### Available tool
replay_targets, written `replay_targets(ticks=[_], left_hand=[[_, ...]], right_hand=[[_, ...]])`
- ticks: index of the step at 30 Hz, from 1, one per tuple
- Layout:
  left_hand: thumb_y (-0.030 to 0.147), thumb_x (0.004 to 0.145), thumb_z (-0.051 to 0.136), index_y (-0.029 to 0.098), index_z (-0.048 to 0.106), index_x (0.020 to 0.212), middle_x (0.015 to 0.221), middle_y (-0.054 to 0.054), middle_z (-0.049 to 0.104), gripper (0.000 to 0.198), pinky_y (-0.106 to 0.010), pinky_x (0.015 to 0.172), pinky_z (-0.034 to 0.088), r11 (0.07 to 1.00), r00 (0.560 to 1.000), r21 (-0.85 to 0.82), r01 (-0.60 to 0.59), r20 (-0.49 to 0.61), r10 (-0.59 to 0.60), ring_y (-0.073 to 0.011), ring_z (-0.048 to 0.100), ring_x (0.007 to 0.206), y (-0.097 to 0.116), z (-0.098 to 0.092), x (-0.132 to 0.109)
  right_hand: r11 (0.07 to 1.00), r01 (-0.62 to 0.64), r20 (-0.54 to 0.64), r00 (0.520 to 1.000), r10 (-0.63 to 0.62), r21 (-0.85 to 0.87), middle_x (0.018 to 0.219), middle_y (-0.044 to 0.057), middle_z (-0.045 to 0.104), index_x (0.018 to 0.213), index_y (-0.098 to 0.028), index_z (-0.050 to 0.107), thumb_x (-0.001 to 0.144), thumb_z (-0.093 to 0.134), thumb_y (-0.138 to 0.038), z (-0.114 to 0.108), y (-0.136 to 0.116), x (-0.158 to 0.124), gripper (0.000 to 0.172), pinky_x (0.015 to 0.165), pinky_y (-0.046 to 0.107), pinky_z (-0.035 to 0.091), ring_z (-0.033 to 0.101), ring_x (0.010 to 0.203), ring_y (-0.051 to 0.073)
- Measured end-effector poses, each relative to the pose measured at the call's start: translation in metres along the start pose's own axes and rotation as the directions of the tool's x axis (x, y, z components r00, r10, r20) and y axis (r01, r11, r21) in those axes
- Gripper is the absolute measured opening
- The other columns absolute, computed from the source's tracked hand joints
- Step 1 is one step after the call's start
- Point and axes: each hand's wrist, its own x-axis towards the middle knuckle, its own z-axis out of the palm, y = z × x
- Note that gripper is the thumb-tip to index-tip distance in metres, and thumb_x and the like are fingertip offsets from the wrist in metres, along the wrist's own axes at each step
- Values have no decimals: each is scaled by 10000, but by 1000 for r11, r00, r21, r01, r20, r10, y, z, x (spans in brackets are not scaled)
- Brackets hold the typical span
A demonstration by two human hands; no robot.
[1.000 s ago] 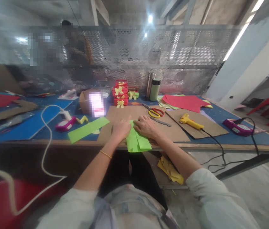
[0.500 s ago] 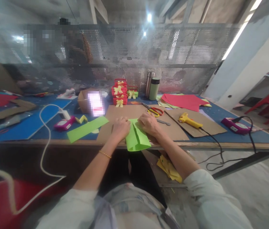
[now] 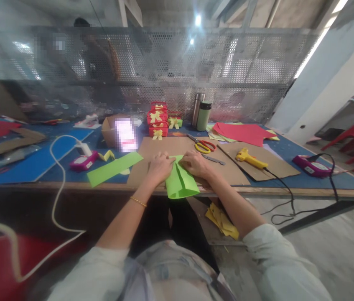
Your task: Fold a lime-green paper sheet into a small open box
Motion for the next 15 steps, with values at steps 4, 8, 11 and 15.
replay_targets(ticks=[4,8,11,15], left_hand=[[247,1015,399,296,705,1279,1179,-128,612,407,-440,908,394,1000,1000,31,2,29,-3,-292,533,1061,0,0,1],[255,1017,397,312,702,1294,1166,-123,607,416,-432,901,401,999,1000,38,-6,28,5,-293,526,1071,-1,0,1],[255,1014,403,299,715,1280,1139,-123,613,412,-423,907,407,999,1000,40,-22,20,21,-287,530,1071,-3,1,1],[241,1005,425,260,750,1212,1116,-126,622,386,-411,918,413,998,999,26,-50,4,50,-278,531,1079,-3,0,1]], right_hand=[[1000,-15,7,1000,15,7,956,86,704,931,-187,786,881,563,-129,-3,0,3,235,821,325,385,585,927,206],[999,-32,8,999,32,-16,980,105,741,1038,-155,776,902,490,-107,-3,0,15,320,815,305,421,628,913,203],[995,-45,53,997,50,-94,1016,115,750,1132,-157,771,907,480,-108,-2,-1,25,371,790,301,419,647,915,208],[985,-37,113,992,56,-170,1033,119,719,1201,-204,764,917,501,-135,-1,-6,30,393,768,315,393,636,925,221]])
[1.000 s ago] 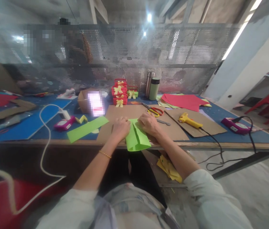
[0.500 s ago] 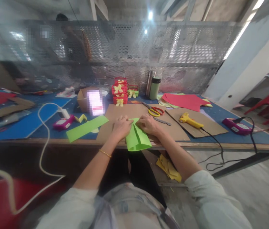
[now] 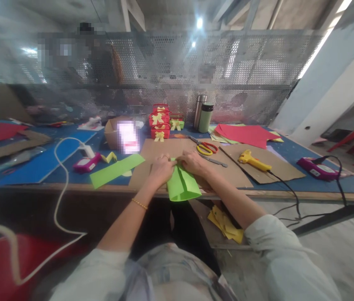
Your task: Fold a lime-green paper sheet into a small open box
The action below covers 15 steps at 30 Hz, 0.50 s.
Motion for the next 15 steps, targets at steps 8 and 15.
replay_targets(ticks=[8,15], left_hand=[[209,991,449,252,761,1177,1106,-130,601,366,-421,929,410,999,1000,-50,5,-8,-5,-275,531,1077,0,2,1],[211,984,463,245,773,1145,1077,-125,613,351,-408,912,414,999,999,-34,5,-32,-6,-264,540,1045,-1,4,1]], right_hand=[[997,-73,49,996,73,10,1102,134,672,1271,-202,722,963,458,-151,2,-4,1,409,797,316,374,602,992,228],[995,-91,65,994,93,-34,1086,149,644,1242,-192,726,1006,425,-191,0,-10,0,383,809,335,353,575,991,244]])
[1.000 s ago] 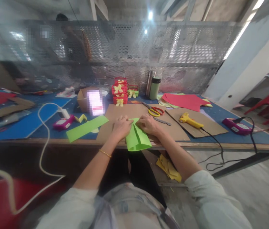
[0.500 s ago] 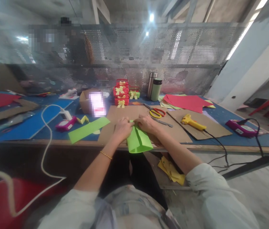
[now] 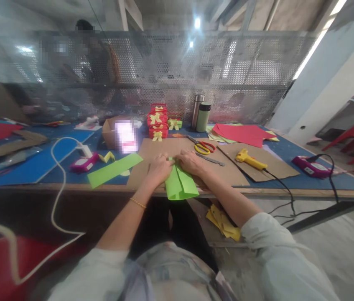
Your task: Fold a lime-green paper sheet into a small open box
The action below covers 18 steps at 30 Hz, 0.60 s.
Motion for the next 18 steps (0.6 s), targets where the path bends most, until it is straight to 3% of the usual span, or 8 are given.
replay_targets(ticks=[6,11,18], left_hand=[[214,983,460,235,782,1155,1057,-131,614,366,-407,920,434,999,1000,-40,-15,3,15,-268,531,1034,-2,1,1],[209,984,463,252,783,1172,1074,-133,614,374,-414,934,448,999,1000,-52,-3,1,3,-272,517,1029,-3,3,0],[211,996,446,265,749,1248,1051,-119,599,398,-400,943,436,999,1000,-34,-10,16,11,-260,513,1021,-2,2,1]], right_hand=[[1000,25,25,999,-25,9,1112,144,632,1333,-260,699,993,442,-179,0,-1,1,434,816,342,347,568,1013,248],[998,-2,-40,999,5,58,1081,135,654,1337,-234,697,971,448,-145,5,6,1,452,798,318,371,577,983,232],[988,100,-167,983,-80,118,948,117,664,1112,-174,803,905,494,-65,17,21,-3,387,782,303,389,573,891,208]])
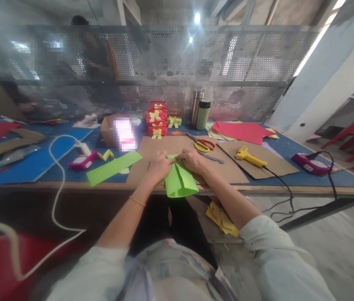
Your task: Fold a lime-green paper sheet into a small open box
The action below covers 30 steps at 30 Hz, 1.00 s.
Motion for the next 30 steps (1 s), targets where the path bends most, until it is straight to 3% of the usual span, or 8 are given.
replay_targets(ticks=[6,15,23,30], left_hand=[[243,1017,407,307,703,1319,1073,-130,586,428,-412,907,438,999,999,-3,32,12,-32,-276,525,1024,2,-1,1],[209,1002,435,289,737,1265,1104,-130,603,409,-403,919,425,1000,999,24,10,35,-11,-272,531,1049,2,-1,1],[212,1007,452,233,757,1187,1170,-127,637,355,-419,926,413,999,999,7,-44,-28,44,-262,547,1075,0,0,-2],[193,986,524,216,716,1139,1225,-93,678,247,-420,957,361,980,982,-72,-185,20,186,-241,590,1095,-9,-14,4]], right_hand=[[999,40,-19,999,-40,-4,909,125,680,1097,-141,799,872,501,-43,-2,-2,0,386,767,305,400,576,861,210],[992,86,-71,994,-80,94,875,107,701,892,-143,807,782,502,-4,-10,-2,-17,353,789,293,444,604,851,205],[970,-45,-151,985,83,238,879,92,751,853,-153,776,743,463,-10,-17,-1,-28,362,766,280,481,664,801,192],[900,-73,-128,982,141,430,913,78,766,856,-168,751,708,447,-25,-27,8,-42,367,824,302,508,688,875,203]])
